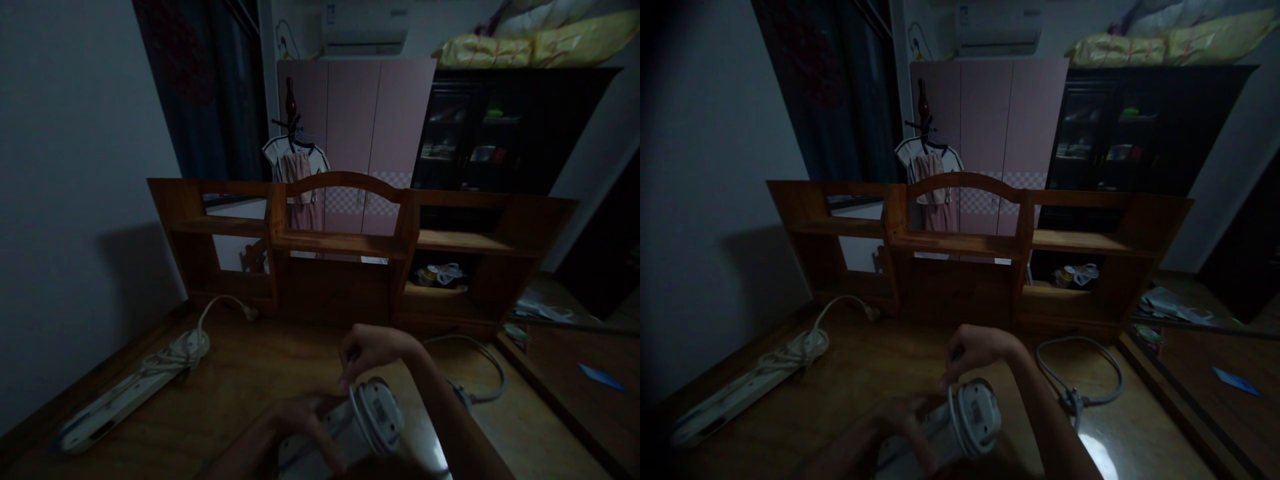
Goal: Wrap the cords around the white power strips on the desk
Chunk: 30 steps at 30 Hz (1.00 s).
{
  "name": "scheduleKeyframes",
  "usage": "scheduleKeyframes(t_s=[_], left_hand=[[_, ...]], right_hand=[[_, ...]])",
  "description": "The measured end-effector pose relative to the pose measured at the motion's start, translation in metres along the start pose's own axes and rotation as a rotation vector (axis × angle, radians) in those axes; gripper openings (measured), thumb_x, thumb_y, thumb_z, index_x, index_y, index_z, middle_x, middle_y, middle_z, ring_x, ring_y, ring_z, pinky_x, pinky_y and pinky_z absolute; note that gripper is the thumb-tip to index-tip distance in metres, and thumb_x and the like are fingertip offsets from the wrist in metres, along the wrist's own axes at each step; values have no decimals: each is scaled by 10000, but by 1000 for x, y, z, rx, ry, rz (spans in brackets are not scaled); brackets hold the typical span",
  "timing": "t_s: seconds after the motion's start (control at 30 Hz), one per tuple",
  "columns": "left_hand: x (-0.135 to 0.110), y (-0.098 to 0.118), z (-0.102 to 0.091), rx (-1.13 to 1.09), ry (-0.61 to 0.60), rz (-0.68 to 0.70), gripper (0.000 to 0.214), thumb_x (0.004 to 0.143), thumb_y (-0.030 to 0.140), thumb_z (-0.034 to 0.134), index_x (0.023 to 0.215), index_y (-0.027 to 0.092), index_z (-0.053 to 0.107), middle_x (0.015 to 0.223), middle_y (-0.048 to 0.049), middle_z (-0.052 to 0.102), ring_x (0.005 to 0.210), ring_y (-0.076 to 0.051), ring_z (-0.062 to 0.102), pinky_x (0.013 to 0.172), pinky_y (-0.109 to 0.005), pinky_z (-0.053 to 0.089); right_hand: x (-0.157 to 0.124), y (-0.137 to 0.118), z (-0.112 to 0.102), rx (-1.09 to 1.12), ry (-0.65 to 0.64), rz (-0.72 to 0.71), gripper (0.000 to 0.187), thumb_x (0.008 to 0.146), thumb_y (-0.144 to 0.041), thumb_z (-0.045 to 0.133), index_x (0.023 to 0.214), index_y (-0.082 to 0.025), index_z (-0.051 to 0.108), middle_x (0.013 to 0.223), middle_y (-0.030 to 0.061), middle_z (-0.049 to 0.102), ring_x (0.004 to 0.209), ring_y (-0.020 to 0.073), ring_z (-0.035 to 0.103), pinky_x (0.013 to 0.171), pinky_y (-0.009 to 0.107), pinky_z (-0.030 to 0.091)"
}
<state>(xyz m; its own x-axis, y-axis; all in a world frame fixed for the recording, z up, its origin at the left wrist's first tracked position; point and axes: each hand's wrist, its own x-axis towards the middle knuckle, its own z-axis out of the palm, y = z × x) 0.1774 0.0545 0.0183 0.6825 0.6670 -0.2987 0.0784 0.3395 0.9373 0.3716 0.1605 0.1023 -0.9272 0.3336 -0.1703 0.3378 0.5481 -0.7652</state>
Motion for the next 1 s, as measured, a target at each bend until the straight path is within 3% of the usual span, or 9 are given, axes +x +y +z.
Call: scheduleKeyframes(t_s=[0.1, 0.2, 0.33, 0.53, 0.67, 0.77, 0.87, 0.93, 1.0], left_hand=[[3, -1, 0, -19, -68, 48, 346, 647, 241, 768, 982, 195, 691, 869, -76, 685, 768, -293, 673, 651, -403, 520], [12, -3, -3, -156, -86, 117, 429, 680, 274, 748, 1083, 187, 628, 827, -73, 670, 671, -252, 672, 609, -369, 516], [29, -10, -14, -162, 61, 214, 370, 664, 323, 751, 934, 92, 648, 756, -96, 660, 569, -186, 633, 524, -267, 497], [45, -15, -31, -254, 293, 323, 342, 747, 394, 675, 871, 77, 640, 655, -79, 629, 511, -143, 581, 490, -244, 489], [51, -21, -34, -295, 360, 336, 333, 747, 393, 677, 884, 95, 619, 721, -74, 630, 529, -143, 587, 501, -257, 501], [55, -33, -37, -332, 405, 319, 348, 733, 361, 697, 955, 114, 592, 799, -81, 642, 578, -164, 609, 535, -296, 524], [60, -43, -42, -366, 450, 295, 388, 721, 342, 708, 1019, 140, 563, 787, -64, 644, 584, -165, 615, 535, -290, 521], [62, -46, -43, -376, 453, 288, 384, 702, 338, 719, 989, 131, 571, 779, -66, 642, 572, -164, 613, 522, -281, 513], [62, -45, -43, -384, 440, 290, 382, 690, 331, 722, 977, 124, 576, 805, -77, 644, 574, -168, 615, 519, -286, 514]], right_hand=[[13, 33, 0, 205, 8, -5, 349, 727, -456, 709, 746, -113, 644, 663, -14, 598, 569, 84, 500, 519, 169, 367], [25, 64, 4, 327, 113, -19, 323, 718, -436, 677, 759, -120, 624, 692, 2, 587, 590, 106, 512, 555, 198, 410], [32, 94, 8, 277, 236, -32, 284, 692, -406, 621, 787, -139, 618, 769, 12, 593, 675, 137, 520, 659, 247, 447], [29, 100, 0, 38, 363, 58, 314, 817, -365, 479, 708, -116, 635, 604, -25, 515, 571, 119, 466, 558, 220, 388], [31, 89, 0, -156, 480, 120, 188, 767, -152, 505, 765, -127, 691, 725, 25, 623, 766, 200, 585, 700, 259, 404], [24, 69, -5, -257, 555, 167, 266, 764, -102, 509, 934, -151, 707, 895, 99, 662, 907, 242, 600, 792, 297, 405], [-1, 23, -14, -360, 732, 107, 493, 820, -176, 557, 1311, -205, 517, 1133, 118, 598, 1024, 237, 565, 863, 317, 415], [-28, -19, -15, -352, 884, -35, 439, 898, -239, 508, 1336, -237, 479, 1082, 78, 606, 929, 187, 594, 805, 287, 458], [-59, -58, -10, -276, 931, -178, 318, 954, -297, 454, 1255, -248, 542, 1009, 48, 622, 869, 160, 607, 755, 260, 485]])
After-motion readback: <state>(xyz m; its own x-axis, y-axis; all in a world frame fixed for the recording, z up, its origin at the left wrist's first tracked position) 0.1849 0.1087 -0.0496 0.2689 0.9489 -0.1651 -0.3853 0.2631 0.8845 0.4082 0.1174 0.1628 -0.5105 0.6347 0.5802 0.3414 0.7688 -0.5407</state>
